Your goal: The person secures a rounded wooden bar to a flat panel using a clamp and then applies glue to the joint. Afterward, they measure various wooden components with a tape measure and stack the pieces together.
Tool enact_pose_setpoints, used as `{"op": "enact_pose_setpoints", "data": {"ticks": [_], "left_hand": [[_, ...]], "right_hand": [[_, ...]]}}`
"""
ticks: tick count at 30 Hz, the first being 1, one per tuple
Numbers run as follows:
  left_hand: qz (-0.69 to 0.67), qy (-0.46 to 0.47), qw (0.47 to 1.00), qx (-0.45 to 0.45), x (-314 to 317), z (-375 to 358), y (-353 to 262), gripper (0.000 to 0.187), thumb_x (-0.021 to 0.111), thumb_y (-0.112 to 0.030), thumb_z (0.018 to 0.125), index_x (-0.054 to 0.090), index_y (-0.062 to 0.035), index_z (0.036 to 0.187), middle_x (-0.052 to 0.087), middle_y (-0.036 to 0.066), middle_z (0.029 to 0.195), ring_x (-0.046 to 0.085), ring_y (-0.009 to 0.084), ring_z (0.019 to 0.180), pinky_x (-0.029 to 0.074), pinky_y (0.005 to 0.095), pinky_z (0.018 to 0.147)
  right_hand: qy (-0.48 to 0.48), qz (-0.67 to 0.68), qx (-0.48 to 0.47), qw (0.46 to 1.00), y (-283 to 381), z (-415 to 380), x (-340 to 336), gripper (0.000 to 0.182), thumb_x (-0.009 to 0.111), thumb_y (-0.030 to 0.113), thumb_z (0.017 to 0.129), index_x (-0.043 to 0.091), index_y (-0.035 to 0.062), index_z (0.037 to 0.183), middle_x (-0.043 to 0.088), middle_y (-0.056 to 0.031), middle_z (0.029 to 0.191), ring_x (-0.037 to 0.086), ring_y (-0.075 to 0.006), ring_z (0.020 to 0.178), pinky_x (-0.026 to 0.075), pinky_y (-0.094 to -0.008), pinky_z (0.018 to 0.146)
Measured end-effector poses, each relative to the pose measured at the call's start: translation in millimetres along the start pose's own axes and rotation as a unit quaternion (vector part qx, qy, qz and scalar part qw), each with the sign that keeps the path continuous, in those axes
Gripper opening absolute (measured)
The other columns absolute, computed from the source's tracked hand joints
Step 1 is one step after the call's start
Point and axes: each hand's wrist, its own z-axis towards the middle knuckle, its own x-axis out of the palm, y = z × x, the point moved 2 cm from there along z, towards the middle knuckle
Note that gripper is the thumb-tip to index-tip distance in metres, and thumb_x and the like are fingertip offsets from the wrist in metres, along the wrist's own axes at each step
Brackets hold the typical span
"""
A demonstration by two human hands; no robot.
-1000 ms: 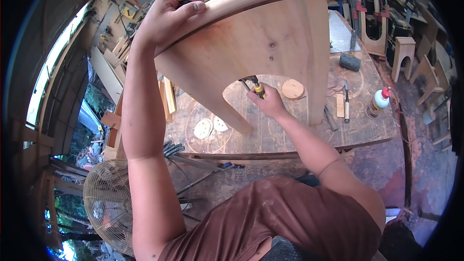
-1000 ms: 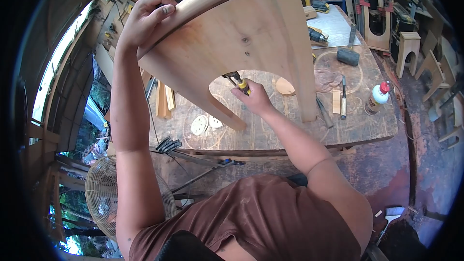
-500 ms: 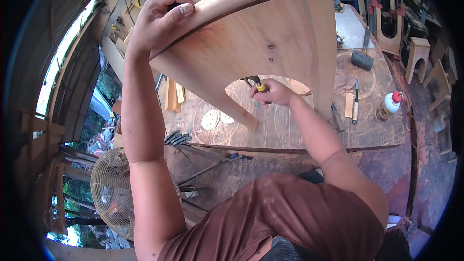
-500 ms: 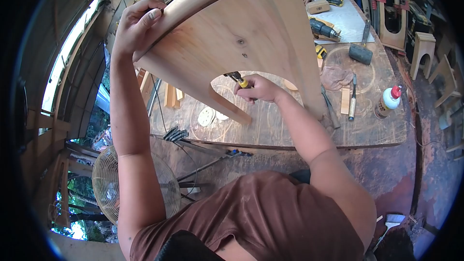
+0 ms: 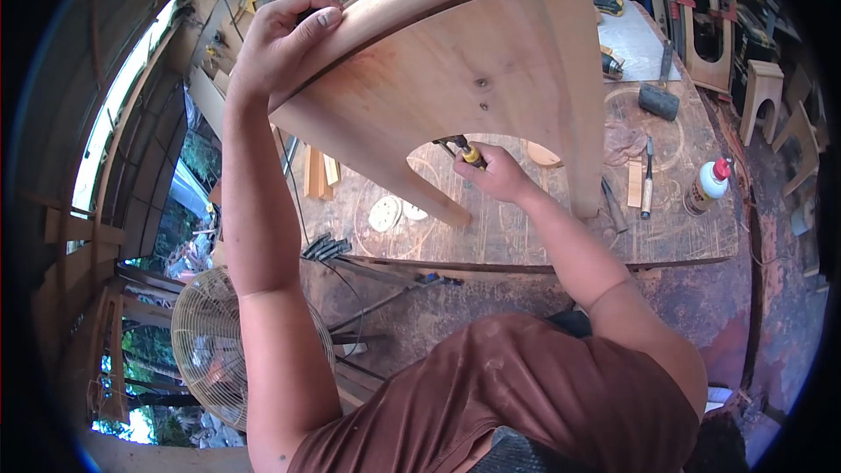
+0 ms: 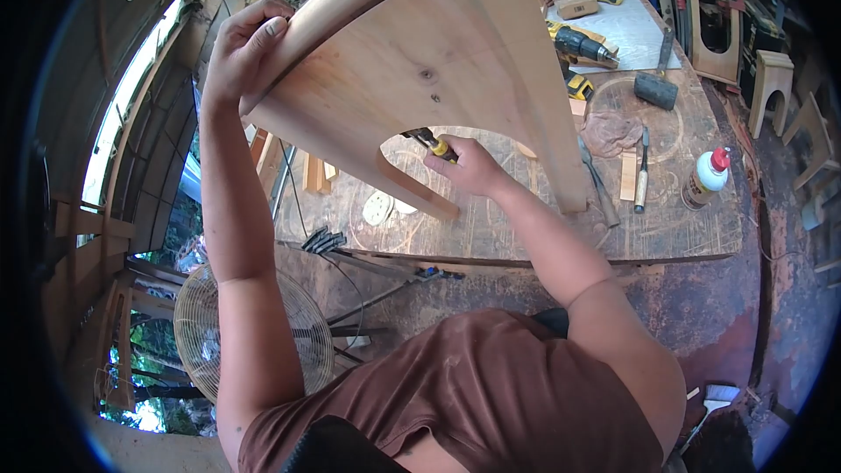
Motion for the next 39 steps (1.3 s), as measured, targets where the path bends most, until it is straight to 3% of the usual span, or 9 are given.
{"op": "enact_pose_setpoints", "data": {"ticks": [6, 11, 14, 19, 21, 25, 30, 33, 39], "left_hand": [[0.016, 0.007, 1.000, 0.003, -1.1, 2.4, -5.6, 0.027, 0.065, -0.026, 0.093, 0.068, 0.0005, 0.099, 0.064, 0.003, 0.090, 0.057, 0.0113, 0.089, 0.044, 0.0264, 0.082], [0.039, -0.013, 0.999, 0.004, 0.1, -0.8, -12.7, 0.027, 0.065, -0.022, 0.091, 0.068, 0.0037, 0.096, 0.066, 0.007, 0.094, 0.059, 0.0171, 0.090, 0.045, 0.0292, 0.083], [0.044, -0.007, 0.999, -0.002, -1.2, -2.4, -14.5, 0.027, 0.065, -0.023, 0.091, 0.068, 0.0032, 0.096, 0.066, 0.007, 0.094, 0.059, 0.0164, 0.089, 0.045, 0.0292, 0.082], [0.028, -0.003, 0.999, -0.018, 0.0, -3.8, -14.9, 0.026, 0.065, -0.023, 0.091, 0.068, 0.0025, 0.096, 0.065, 0.006, 0.092, 0.058, 0.0152, 0.088, 0.045, 0.0288, 0.080], [0.014, -0.005, 1.000, -0.024, 0.0, -3.1, -14.8, 0.027, 0.065, -0.024, 0.091, 0.068, 0.0024, 0.096, 0.065, 0.005, 0.092, 0.057, 0.0146, 0.088, 0.044, 0.0284, 0.080], [0.017, 0.014, 1.000, -0.004, -2.1, -1.1, -12.9, 0.028, 0.062, -0.025, 0.093, 0.066, 0.0021, 0.096, 0.062, 0.005, 0.090, 0.056, 0.0137, 0.088, 0.043, 0.0274, 0.080], [0.037, 0.014, 0.999, -0.002, -0.4, -3.5, -14.6, 0.029, 0.059, -0.026, 0.095, 0.066, 0.0016, 0.097, 0.061, 0.004, 0.088, 0.055, 0.0127, 0.087, 0.043, 0.0272, 0.079], [0.032, 0.014, 0.999, 0.010, 0.4, -2.7, -10.1, 0.030, 0.059, -0.028, 0.096, 0.066, 0.0012, 0.098, 0.062, 0.003, 0.087, 0.055, 0.0109, 0.085, 0.044, 0.0264, 0.078], [0.001, 0.002, 1.000, -0.005, 3.9, -3.9, -9.9, 0.032, 0.061, -0.031, 0.094, 0.065, 0.0005, 0.096, 0.059, 0.000, 0.081, 0.053, 0.0089, 0.080, 0.044, 0.0255, 0.074]], "right_hand": [[0.007, 0.066, 0.002, 0.998, -4.3, 3.2, 5.0, 0.035, 0.067, 0.037, 0.092, 0.061, 0.0028, 0.090, 0.053, 0.0010, 0.067, 0.047, -0.0111, 0.067, 0.042, -0.0303, 0.065], [0.283, 0.308, 0.037, 0.907, -9.4, 19.5, -3.8, 0.043, 0.070, 0.040, 0.091, 0.067, -0.0020, 0.094, 0.051, 0.0015, 0.059, 0.046, -0.0070, 0.050, 0.038, -0.0249, 0.049], [0.330, 0.365, 0.034, 0.870, -11.0, 23.4, -0.5, 0.052, 0.071, 0.044, 0.088, 0.065, -0.0064, 0.097, 0.049, 0.0020, 0.057, 0.046, -0.0073, 0.051, 0.038, -0.0245, 0.050], [0.195, 0.316, 0.023, 0.928, -12.4, 6.4, 2.5, 0.054, 0.077, 0.047, 0.082, 0.066, 0.0009, 0.108, 0.050, 0.0029, 0.063, 0.047, -0.0070, 0.055, 0.040, -0.0249, 0.053], [0.005, 0.123, -0.055, 0.991, -15.9, -6.2, 6.3, 0.055, 0.081, 0.045, 0.078, 0.066, 0.0019, 0.107, 0.057, -0.0004, 0.073, 0.055, -0.0105, 0.066, 0.046, -0.0285, 0.061], [-0.170, -0.034, 0.010, 0.985, 9.4, -23.1, 22.9, 0.036, 0.077, 0.028, 0.082, 0.064, 0.0019, 0.103, 0.060, -0.0011, 0.077, 0.053, -0.0102, 0.071, 0.046, -0.0285, 0.068], [-0.079, 0.040, 0.020, 0.996, -0.2, -5.6, 10.4, 0.028, 0.075, 0.026, 0.086, 0.067, -0.0001, 0.086, 0.057, -0.0008, 0.065, 0.051, -0.0098, 0.062, 0.043, -0.0287, 0.060], [0.187, 0.203, 0.069, 0.959, -9.5, 4.8, 1.0, 0.024, 0.074, 0.027, 0.087, 0.070, 0.0041, 0.091, 0.056, 0.0015, 0.065, 0.046, -0.0062, 0.054, 0.037, -0.0239, 0.053], [0.045, 0.163, 0.037, 0.985, -8.1, -6.8, 11.0, 0.027, 0.076, 0.030, 0.084, 0.068, 0.0058, 0.094, 0.058, 0.0022, 0.073, 0.051, -0.0070, 0.065, 0.043, -0.0251, 0.062]]}}
